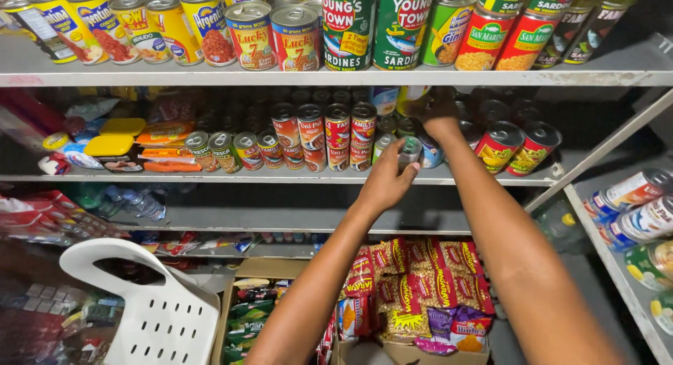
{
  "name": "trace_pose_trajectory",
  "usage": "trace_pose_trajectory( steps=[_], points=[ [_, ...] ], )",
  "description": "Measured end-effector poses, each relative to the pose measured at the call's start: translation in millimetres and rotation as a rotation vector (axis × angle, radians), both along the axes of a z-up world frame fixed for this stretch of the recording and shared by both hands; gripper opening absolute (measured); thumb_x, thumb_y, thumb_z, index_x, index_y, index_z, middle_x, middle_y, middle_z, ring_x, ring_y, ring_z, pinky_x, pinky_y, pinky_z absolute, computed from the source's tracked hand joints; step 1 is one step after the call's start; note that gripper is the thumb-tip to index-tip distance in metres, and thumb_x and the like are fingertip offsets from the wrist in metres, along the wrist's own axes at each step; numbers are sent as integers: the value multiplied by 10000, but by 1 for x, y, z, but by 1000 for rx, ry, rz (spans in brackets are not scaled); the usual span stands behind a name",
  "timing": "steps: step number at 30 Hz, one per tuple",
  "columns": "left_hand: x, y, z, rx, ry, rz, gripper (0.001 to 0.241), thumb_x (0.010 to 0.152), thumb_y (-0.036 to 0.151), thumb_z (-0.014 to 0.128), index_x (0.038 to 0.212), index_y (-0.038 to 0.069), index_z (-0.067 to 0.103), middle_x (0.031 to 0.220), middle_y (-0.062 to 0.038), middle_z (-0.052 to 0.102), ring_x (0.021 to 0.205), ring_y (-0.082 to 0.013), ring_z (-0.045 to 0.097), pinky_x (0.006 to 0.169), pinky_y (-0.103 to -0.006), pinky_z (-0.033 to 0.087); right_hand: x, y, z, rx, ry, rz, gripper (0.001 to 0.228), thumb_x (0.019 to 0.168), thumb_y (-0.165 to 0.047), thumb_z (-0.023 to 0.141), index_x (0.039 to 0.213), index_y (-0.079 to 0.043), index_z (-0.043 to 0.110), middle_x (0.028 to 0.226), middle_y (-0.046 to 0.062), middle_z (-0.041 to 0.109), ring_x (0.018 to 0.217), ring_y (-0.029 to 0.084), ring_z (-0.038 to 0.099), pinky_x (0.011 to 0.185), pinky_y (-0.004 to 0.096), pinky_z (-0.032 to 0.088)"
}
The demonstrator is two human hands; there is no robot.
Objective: Organizing and rearranging canned goods on shelves.
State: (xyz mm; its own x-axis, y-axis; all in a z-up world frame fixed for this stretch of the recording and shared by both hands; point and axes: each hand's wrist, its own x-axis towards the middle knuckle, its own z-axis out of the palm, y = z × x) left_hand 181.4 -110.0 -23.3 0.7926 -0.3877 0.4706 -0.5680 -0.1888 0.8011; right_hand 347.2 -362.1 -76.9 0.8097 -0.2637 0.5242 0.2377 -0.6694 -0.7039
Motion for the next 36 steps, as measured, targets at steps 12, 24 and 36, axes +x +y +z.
trace_pose_trajectory(
  steps=[12,24,36],
  points=[
    [-45,-32,33,-6,61,-289,605,914,164,677,1428,-45,438,1365,-276,575,1208,-394,620,992,-428,509,-219,66,78,304,-195,-243,596,851,-102,786,1369,-26,501,1294,144,663,1055,178,661,877,327,575],
    [-185,-213,13,-137,-108,-677,635,880,122,723,1434,-18,446,1364,-275,579,1294,-428,571,1114,-444,446,-483,-50,74,84,-271,-763,491,915,-102,799,1341,-36,564,1268,106,674,1084,182,622,902,321,524],
    [-249,-329,28,339,-78,-465,641,868,261,752,1424,169,447,1309,-293,509,1050,-490,647,847,-547,545,-566,-114,32,-305,-61,-1033,532,778,-144,882,1221,-49,603,1304,223,562,1258,424,517,1070,491,427]
  ],
)
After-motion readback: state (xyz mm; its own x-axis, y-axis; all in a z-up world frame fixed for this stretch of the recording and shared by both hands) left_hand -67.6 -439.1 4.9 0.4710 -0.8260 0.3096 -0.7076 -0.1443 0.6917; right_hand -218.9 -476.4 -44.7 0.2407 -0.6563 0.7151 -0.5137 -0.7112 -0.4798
